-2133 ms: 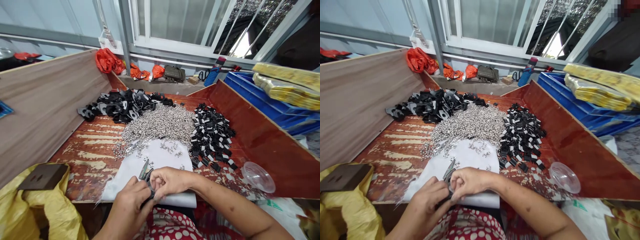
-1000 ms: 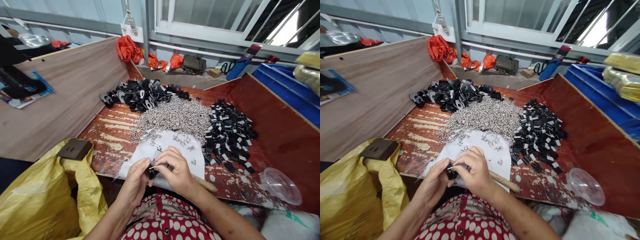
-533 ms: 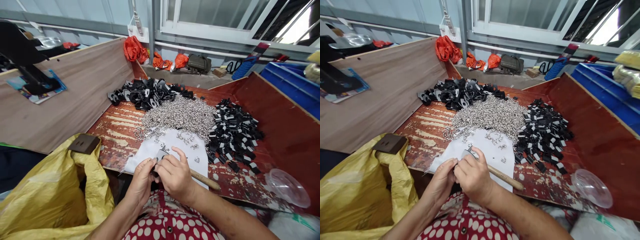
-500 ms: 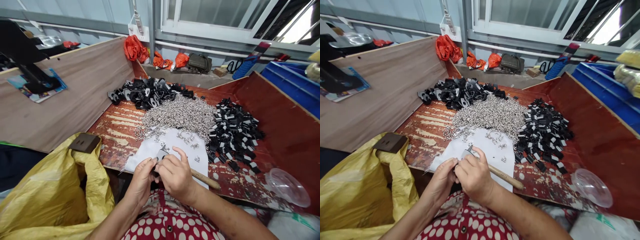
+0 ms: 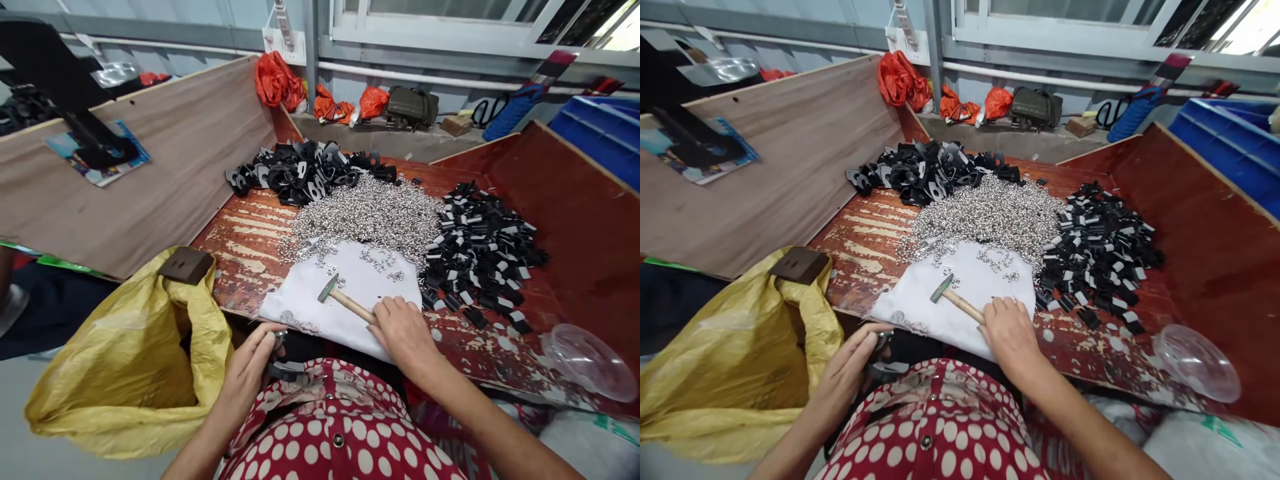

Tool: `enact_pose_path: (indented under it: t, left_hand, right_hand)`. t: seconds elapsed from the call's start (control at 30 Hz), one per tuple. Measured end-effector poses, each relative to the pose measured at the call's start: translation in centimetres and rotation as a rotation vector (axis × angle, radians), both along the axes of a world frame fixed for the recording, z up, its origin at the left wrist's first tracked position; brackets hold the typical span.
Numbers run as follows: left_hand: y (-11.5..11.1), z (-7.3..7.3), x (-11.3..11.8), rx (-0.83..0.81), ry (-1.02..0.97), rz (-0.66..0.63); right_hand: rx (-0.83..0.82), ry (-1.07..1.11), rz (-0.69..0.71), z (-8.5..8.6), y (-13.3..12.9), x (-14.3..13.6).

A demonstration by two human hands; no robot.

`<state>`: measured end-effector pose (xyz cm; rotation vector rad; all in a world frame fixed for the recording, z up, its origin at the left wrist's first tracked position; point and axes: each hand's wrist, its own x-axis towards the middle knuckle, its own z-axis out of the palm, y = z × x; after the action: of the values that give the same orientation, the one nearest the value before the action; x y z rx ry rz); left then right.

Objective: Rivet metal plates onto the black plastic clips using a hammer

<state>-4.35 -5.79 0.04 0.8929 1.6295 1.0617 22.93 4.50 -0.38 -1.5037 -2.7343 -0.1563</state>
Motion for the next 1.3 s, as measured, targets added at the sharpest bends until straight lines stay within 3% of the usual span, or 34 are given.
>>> enact_pose_path:
  t: [0.13, 0.2, 0.3, 0.43, 0.6, 0.77, 0.93, 1.0, 1.07, 1.17, 1.23, 1.3]
  left_hand:
    - [1.5, -2.4, 2.5, 0.077, 0.122, -0.063]
    - [2.2, -3.6, 3.4, 0.113, 0.223, -0.08]
    - [2.7, -4.5, 3.8, 0.144, 0.29, -0.069]
    - [2.6, -5.0, 3.9, 0.167, 0.336, -0.042]
    - [2.5, -5.4, 4.0, 0.177, 0.363, -0.027]
    - [2.3, -5.6, 3.8, 0.175, 0.372, -0.043]
    - [2.7, -5.0, 3.7, 0.189, 0.373, -0.068]
    - [2.5, -4.1, 2.4, 0.196, 0.378, -0.083]
    - [1.5, -2.9, -0.5, 0.199, 0.462, -0.042]
    - [-1.3, -1.1, -7.3, 0.137, 0.82, 0.123]
    - [-3.4, -0.5, -12.2, 0.107, 1.082, 0.053]
    - [-4.7, -0.4, -15.9, 0.146, 1.157, 0.002]
  right_hand:
    - [-0.201, 0.061, -0.037, -0.7, -1.1, 1.9]
    - [-0.267, 0.169, 0.0, -0.1, -1.9, 2.3]
    - [-0.221, 0.38, 0.147, 1.7, -3.2, 2.8]
    - [-0.071, 0.571, 0.249, 2.3, -4.6, 2.8]
    - [-0.056, 0.341, 0.289, 0.7, -4.8, 1.8]
    - [-0.017, 0.39, 0.266, 0.9, -5.1, 1.9]
    - [-0.209, 0.332, 0.229, -0.1, -4.7, 1.4]
    - [-0.301, 0.368, 0.22, -0.4, -3.9, 1.1]
    - [-0.317, 0.383, 0.217, -0.7, -2.9, 0.7]
    - [-0.237, 0.353, 0.214, -1.5, -1.6, -0.1]
    - [-0.197, 0.353, 0.21, -2.3, -1.0, -0.5]
    - [-0.2, 0.38, 0.187, -3.0, -0.7, -0.9]
